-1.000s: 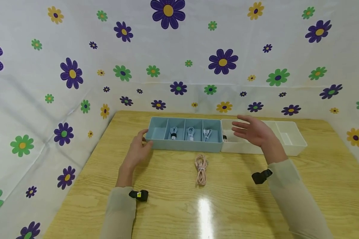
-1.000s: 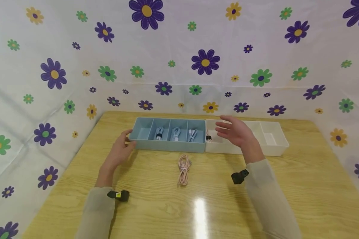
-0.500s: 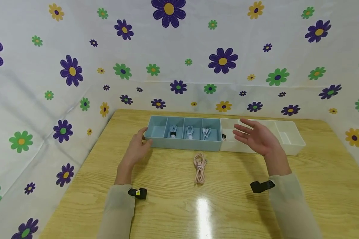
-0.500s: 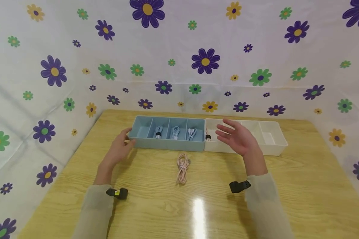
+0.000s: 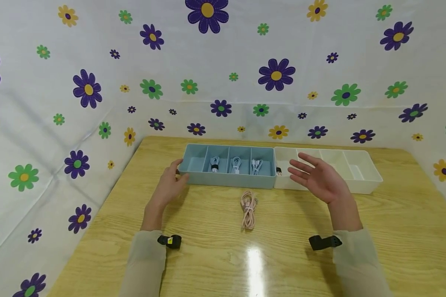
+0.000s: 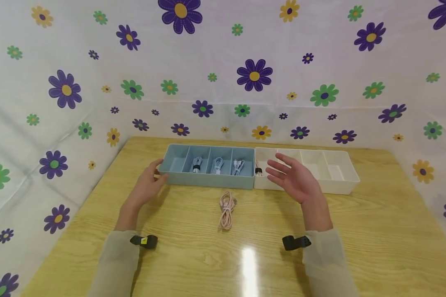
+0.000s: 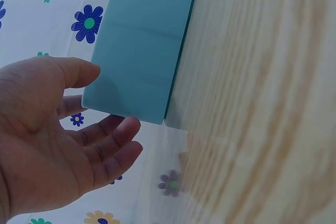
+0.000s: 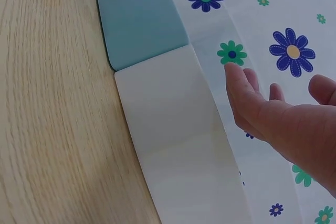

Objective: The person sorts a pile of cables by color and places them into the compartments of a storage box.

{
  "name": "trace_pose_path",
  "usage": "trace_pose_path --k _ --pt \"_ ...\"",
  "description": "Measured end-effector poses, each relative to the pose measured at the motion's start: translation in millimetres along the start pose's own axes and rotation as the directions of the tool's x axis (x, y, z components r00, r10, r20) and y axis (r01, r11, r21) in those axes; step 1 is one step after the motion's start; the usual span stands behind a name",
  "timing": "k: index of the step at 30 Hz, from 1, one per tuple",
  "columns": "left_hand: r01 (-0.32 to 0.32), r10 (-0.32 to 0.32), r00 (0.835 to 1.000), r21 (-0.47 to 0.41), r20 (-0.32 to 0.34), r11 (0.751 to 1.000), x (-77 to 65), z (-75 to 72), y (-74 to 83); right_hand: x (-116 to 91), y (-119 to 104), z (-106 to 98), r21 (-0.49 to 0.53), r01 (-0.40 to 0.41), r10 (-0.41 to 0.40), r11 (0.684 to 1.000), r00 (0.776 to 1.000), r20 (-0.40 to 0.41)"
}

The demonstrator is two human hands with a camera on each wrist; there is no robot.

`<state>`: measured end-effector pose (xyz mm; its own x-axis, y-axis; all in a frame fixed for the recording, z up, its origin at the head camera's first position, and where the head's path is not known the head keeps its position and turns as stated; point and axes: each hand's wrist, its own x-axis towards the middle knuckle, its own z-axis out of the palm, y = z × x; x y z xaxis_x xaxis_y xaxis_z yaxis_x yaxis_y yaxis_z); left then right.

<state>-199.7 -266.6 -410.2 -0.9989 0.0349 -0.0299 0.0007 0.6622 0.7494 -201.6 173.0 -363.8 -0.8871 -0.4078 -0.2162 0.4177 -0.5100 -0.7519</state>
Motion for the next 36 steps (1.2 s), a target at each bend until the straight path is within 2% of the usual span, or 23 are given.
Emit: trace_pose_path --k 7,16,21,26,36 --pt "-0.008 0.008 1.0 0.01 0.007 1.0 0.5 2.6 -0.2 -5.8 8.8 -5.9 0.011 0.011 -0.011 1.0 1.0 0.029" --pt "-0.019 0.019 1.0 0.015 0.024 1.0 0.9 5.8 1.1 -11.0 19.6 -7.6 -0.137 0.016 -0.015 0.99 1.0 0.009" --pt "-0.046 0.046 0.999 0.013 0.02 0.999 2.3 4.5 4.9 -14.2 19.7 -9.3 -0.148 0.02 -0.019 0.989 1.0 0.008" --pt "-0.027 0.027 1.0 0.018 0.007 0.999 1.5 3.2 2.8 -13.8 18.3 -11.0 -0.16 0.028 -0.026 0.987 1.0 0.012" --pt "-0.021 0.022 1.0 0.037 -0.021 0.999 1.1 3.8 1.0 -14.3 8.2 -13.7 -0.265 0.018 -0.027 0.964 0.999 -0.029"
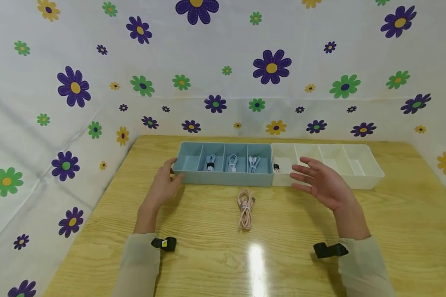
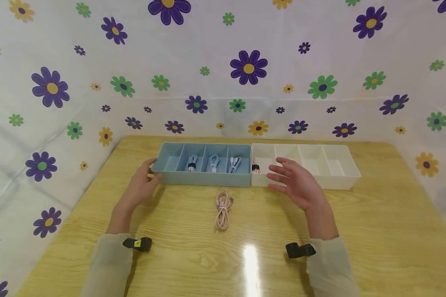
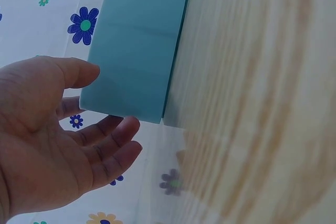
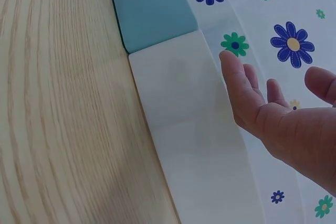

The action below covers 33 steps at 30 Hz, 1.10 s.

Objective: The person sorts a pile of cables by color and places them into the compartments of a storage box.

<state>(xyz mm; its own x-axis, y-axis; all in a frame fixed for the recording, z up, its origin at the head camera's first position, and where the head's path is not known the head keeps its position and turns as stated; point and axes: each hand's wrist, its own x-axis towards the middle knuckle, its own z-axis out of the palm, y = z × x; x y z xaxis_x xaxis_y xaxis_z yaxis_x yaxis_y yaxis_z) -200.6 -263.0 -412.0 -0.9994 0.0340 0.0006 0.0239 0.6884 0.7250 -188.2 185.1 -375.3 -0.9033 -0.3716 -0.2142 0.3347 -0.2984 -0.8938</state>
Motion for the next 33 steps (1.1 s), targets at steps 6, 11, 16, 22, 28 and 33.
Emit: trace_pose_path --k 6,11,16,22,28,33 --pt "-0.013 0.013 1.0 0.005 -0.003 1.0 -1.5 -1.4 3.6 -2.8 1.3 -2.9 -0.01 0.008 -0.008 1.0 1.0 0.002" --pt "-0.017 0.017 1.0 0.001 -0.001 1.0 -1.6 -1.6 2.5 -3.2 3.8 -2.9 -0.034 0.027 -0.026 0.999 1.0 0.01" --pt "-0.01 0.01 1.0 0.0 0.004 1.0 -1.6 -1.9 2.1 -2.3 3.7 -0.8 -0.119 0.011 -0.012 0.993 1.0 -0.01" --pt "-0.016 0.016 1.0 -0.007 0.001 1.0 -1.5 -2.8 2.8 -2.9 4.0 4.8 -0.215 0.006 -0.01 0.977 1.0 -0.021" --pt "-0.012 0.012 1.0 -0.011 0.003 1.0 -0.6 -2.3 3.0 -5.1 5.1 11.7 -0.28 0.034 -0.037 0.959 0.999 -0.007" --pt "0.009 -0.009 1.0 -0.016 0.015 1.0 -0.8 -2.1 3.2 -6.0 5.6 18.6 -0.374 0.041 -0.049 0.926 0.999 -0.011"
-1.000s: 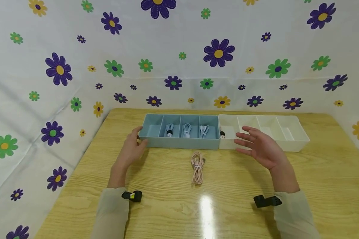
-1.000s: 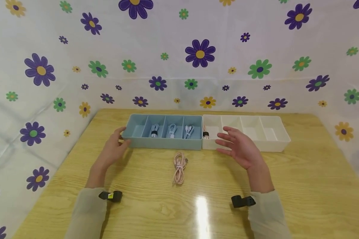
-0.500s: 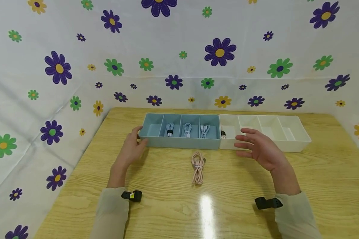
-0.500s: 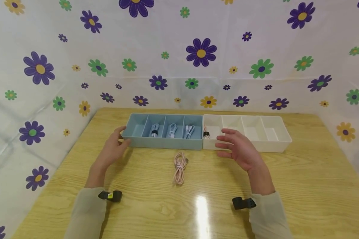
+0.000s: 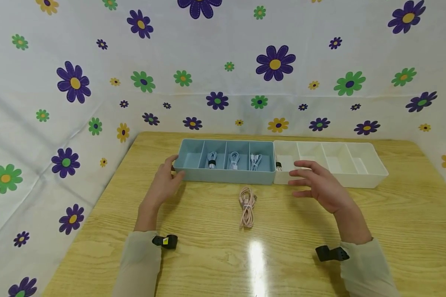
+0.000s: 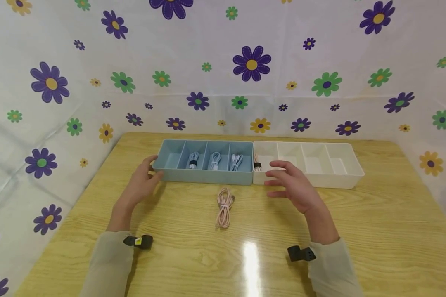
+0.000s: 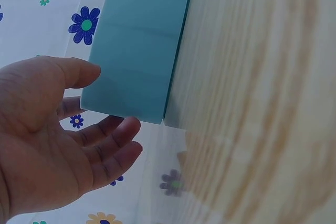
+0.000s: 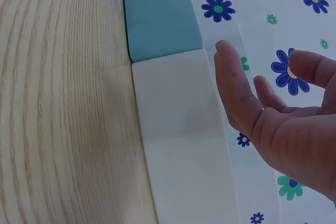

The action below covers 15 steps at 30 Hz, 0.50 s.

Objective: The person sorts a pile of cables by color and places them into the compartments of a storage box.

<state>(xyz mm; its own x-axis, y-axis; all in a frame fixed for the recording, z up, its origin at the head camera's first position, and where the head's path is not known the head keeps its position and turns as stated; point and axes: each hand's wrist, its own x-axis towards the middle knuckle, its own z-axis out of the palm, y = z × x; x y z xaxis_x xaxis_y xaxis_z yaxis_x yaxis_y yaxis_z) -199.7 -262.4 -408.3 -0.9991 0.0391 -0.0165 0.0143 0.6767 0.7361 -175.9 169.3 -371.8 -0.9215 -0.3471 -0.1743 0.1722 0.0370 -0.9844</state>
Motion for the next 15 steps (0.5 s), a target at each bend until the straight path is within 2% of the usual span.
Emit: trace_pose_path --k 7,15 --pt "-0.013 0.013 1.0 0.002 0.002 1.0 -0.9 -0.4 0.9 -0.4 -1.9 10.7 -0.127 0.003 -0.004 0.992 1.0 -0.005" --pt "-0.011 0.011 1.0 -0.009 0.004 1.0 -0.5 -0.6 0.1 -1.1 -4.0 25.3 -0.184 0.031 -0.026 0.982 0.999 0.032"
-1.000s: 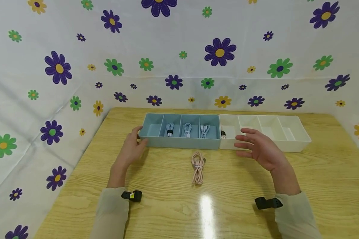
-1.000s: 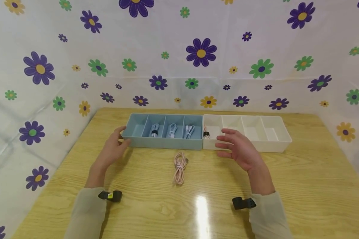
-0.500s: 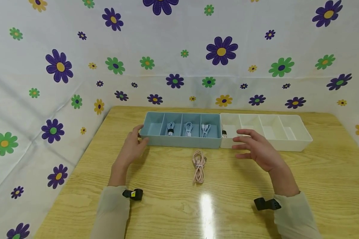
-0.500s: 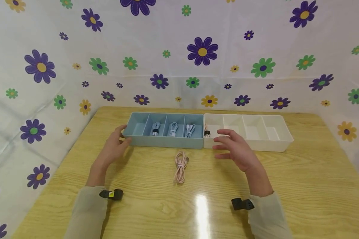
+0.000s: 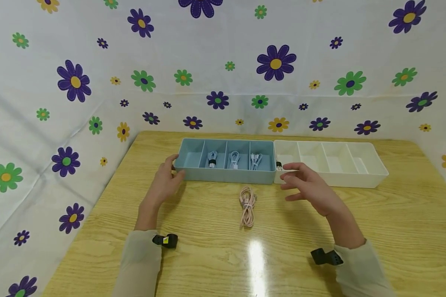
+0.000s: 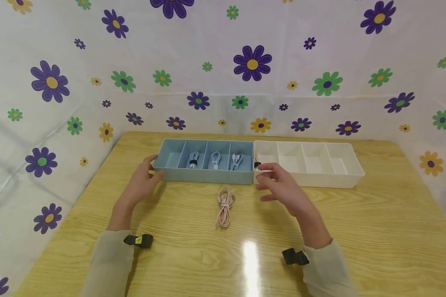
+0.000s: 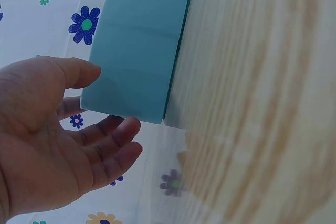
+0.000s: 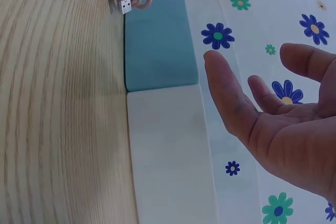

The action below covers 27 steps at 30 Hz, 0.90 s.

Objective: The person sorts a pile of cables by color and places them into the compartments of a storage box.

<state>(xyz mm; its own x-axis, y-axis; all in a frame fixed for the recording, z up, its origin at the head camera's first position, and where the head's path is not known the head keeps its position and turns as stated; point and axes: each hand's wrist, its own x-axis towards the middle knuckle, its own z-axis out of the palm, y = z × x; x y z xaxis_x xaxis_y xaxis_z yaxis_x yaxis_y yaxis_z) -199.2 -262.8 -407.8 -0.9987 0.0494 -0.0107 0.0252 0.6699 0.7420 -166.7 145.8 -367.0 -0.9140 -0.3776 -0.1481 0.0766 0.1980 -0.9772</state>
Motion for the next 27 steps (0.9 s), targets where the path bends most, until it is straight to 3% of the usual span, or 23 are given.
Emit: trace_pose_path --k 18,24,27 --pt "0.004 -0.004 1.0 0.019 0.004 1.0 0.2 -1.4 -0.2 9.2 -2.1 45.5 -0.139 0.034 -0.024 0.99 0.997 0.069" --pt "0.014 -0.014 1.0 0.02 0.004 1.0 -0.2 -0.4 -1.1 7.7 -0.1 58.7 -0.269 0.052 -0.03 0.962 0.996 0.085" --pt "0.014 -0.014 1.0 0.02 0.003 1.0 -1.0 -0.7 -1.6 7.7 -0.2 65.7 -0.359 0.067 -0.041 0.931 0.996 0.08"
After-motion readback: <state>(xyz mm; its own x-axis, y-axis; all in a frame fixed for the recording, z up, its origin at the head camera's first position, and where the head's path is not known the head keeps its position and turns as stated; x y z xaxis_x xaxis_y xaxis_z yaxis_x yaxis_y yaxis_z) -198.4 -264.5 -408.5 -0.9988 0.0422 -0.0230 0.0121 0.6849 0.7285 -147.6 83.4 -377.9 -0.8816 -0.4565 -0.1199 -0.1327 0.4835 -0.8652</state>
